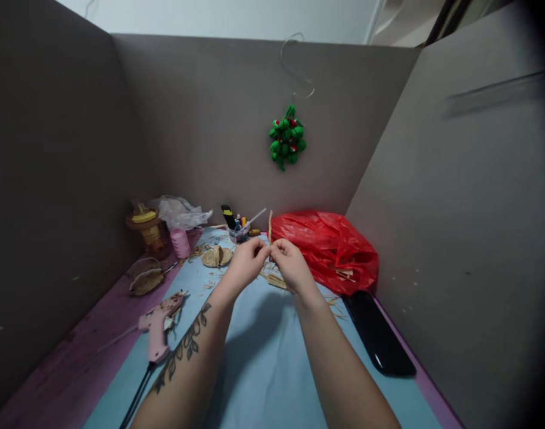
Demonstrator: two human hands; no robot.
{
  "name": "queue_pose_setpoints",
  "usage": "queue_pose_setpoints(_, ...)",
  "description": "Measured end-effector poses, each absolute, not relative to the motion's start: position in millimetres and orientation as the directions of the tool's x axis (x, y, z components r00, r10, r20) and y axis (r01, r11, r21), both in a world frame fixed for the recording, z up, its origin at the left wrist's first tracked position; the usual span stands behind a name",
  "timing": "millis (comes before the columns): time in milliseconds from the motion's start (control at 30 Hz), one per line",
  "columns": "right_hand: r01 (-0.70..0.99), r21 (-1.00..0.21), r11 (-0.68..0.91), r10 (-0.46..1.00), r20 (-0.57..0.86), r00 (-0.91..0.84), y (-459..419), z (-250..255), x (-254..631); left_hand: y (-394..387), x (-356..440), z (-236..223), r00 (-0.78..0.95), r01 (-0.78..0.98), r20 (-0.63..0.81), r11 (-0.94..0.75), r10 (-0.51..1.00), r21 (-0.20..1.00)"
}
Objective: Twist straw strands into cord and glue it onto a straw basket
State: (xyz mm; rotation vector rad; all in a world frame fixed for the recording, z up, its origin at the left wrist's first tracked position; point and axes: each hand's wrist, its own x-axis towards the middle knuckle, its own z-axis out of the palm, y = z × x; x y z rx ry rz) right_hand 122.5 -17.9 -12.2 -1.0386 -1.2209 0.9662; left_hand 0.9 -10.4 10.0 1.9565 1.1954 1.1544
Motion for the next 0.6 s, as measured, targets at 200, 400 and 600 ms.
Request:
queue_pose_setpoints(200, 0.031, -0.954, 0.298, 0.948, 0.300, 0.103, -19.0, -13.0, 124.1, -12.1, -0.8, 15.0, 0.258, 0.367, 0.374, -0.448, 0.891, 0.815)
queue_pose_setpoints(400, 0.019, -0.951, 0.309, 0.943, 0.309, 0.122, -18.3, -13.5, 123.7, -12.2, -0.6, 15.1, 0.252, 0.348, 0.368, -0.439, 0.895, 0.829)
queue_pose_setpoints(600, 0.056, -0.939, 0.340, 0.932, 0.344, 0.116, -19.8, -8.3, 127.4, -11.1, 0.2, 13.0, 0.231, 0.317, 0.370, -0.429, 0.900, 0.846)
